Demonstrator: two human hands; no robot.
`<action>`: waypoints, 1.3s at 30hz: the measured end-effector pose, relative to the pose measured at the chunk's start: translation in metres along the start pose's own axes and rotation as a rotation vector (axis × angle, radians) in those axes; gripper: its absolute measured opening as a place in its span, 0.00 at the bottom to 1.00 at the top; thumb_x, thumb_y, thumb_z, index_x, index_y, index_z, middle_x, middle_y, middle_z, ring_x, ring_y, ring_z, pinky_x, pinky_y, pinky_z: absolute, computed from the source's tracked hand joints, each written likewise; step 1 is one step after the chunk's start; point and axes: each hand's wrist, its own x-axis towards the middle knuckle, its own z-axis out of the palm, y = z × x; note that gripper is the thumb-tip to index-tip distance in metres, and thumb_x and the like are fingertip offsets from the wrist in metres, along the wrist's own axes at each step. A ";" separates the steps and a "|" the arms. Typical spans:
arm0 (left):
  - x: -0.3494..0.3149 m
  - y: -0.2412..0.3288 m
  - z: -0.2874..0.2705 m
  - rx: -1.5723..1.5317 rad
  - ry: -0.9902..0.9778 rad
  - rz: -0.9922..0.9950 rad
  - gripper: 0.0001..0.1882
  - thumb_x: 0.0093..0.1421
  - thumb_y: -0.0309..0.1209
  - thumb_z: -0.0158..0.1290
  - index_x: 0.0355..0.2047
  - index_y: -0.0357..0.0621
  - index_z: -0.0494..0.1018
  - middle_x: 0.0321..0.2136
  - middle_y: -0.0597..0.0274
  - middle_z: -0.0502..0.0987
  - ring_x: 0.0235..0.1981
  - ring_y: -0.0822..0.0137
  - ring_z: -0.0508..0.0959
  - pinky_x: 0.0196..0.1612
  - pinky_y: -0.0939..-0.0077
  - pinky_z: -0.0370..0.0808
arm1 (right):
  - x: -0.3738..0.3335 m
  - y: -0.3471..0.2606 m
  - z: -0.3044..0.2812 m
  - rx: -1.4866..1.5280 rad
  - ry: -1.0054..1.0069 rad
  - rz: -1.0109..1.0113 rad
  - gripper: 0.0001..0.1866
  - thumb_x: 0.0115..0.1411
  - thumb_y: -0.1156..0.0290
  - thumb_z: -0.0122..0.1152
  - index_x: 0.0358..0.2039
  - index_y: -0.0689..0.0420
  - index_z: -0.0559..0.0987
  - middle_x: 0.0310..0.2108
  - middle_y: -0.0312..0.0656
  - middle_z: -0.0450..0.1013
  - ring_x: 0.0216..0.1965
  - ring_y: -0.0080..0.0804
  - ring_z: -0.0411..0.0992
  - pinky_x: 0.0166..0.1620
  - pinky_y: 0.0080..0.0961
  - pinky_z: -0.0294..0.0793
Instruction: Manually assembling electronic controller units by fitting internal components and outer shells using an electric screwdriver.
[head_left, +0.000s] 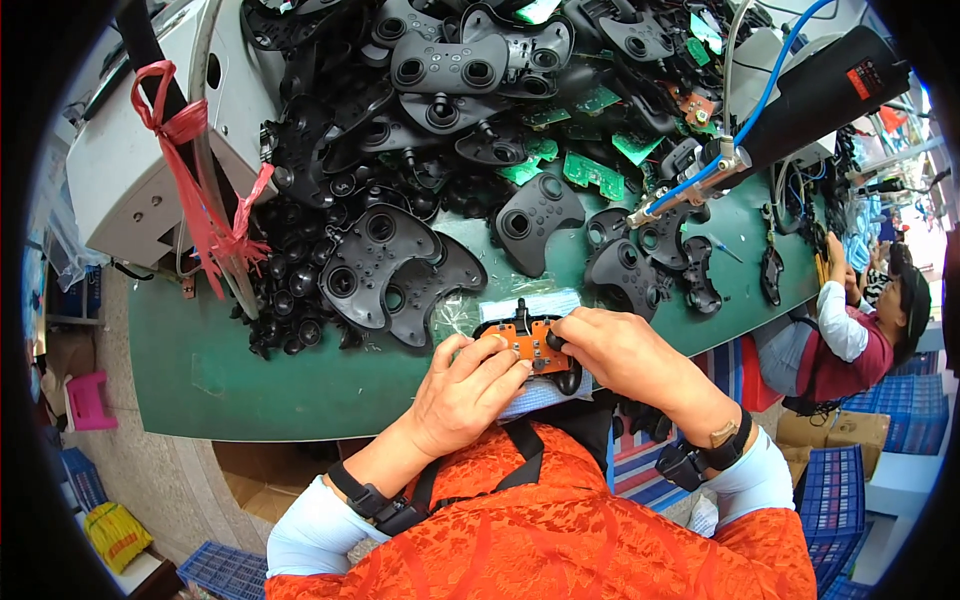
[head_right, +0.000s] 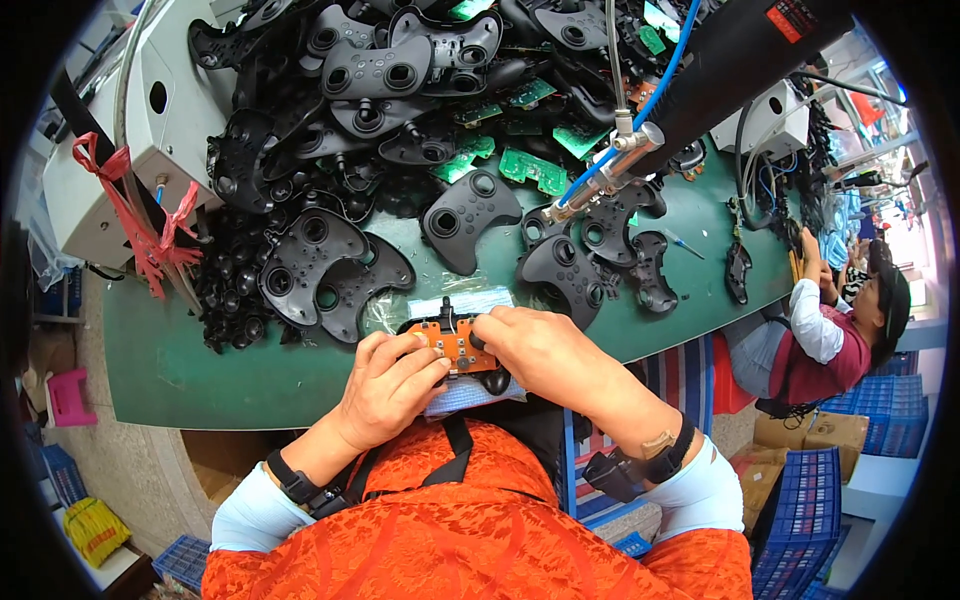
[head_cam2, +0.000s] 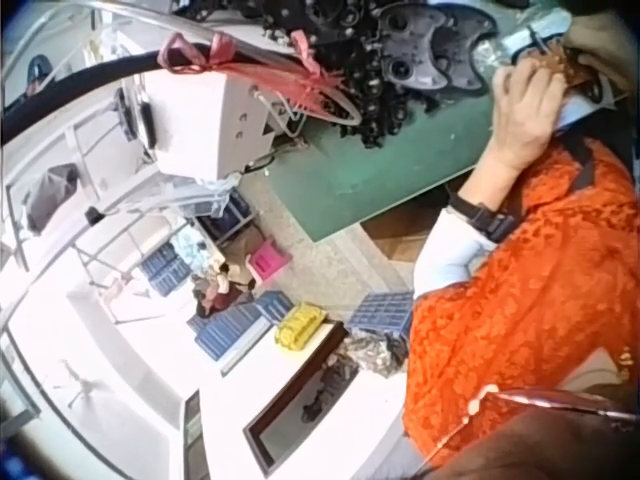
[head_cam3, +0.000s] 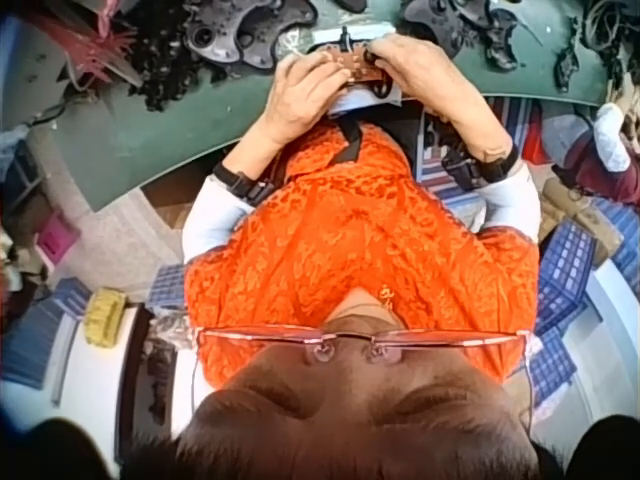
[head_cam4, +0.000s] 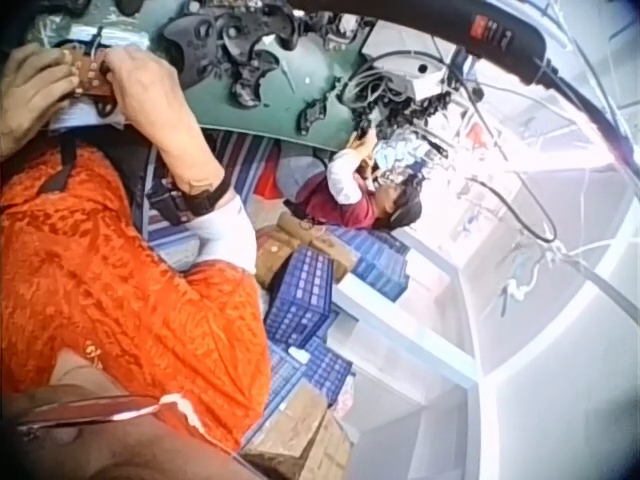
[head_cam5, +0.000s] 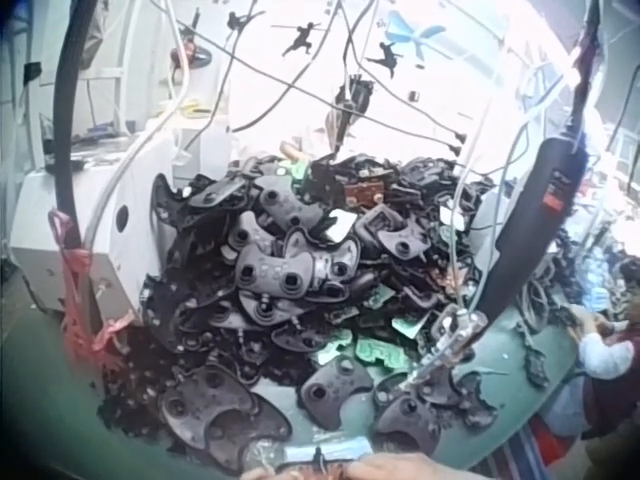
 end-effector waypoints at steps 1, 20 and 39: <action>0.000 0.000 0.000 -0.005 0.002 -0.002 0.25 0.47 0.30 0.67 0.47 0.44 0.76 0.42 0.63 0.80 0.47 0.59 0.76 0.51 0.58 0.68 | 0.000 -0.001 0.000 -0.002 0.000 0.001 0.06 0.57 0.78 0.60 0.34 0.58 0.71 0.30 0.45 0.72 0.35 0.48 0.75 0.36 0.42 0.76; -0.001 0.000 0.000 -0.048 0.014 -0.022 0.18 0.53 0.31 0.62 0.45 0.43 0.77 0.42 0.62 0.79 0.49 0.60 0.76 0.52 0.58 0.69 | 0.001 -0.003 0.013 -0.106 0.004 0.126 0.11 0.59 0.70 0.63 0.34 0.59 0.71 0.28 0.49 0.75 0.30 0.52 0.77 0.30 0.44 0.76; 0.027 -0.006 -0.029 -0.058 0.287 -0.140 0.36 0.42 0.22 0.68 0.55 0.40 0.70 0.39 0.54 0.75 0.39 0.54 0.75 0.44 0.62 0.72 | 0.036 -0.045 0.011 0.265 0.248 -0.016 0.13 0.55 0.76 0.67 0.40 0.61 0.76 0.31 0.48 0.73 0.32 0.49 0.76 0.34 0.39 0.75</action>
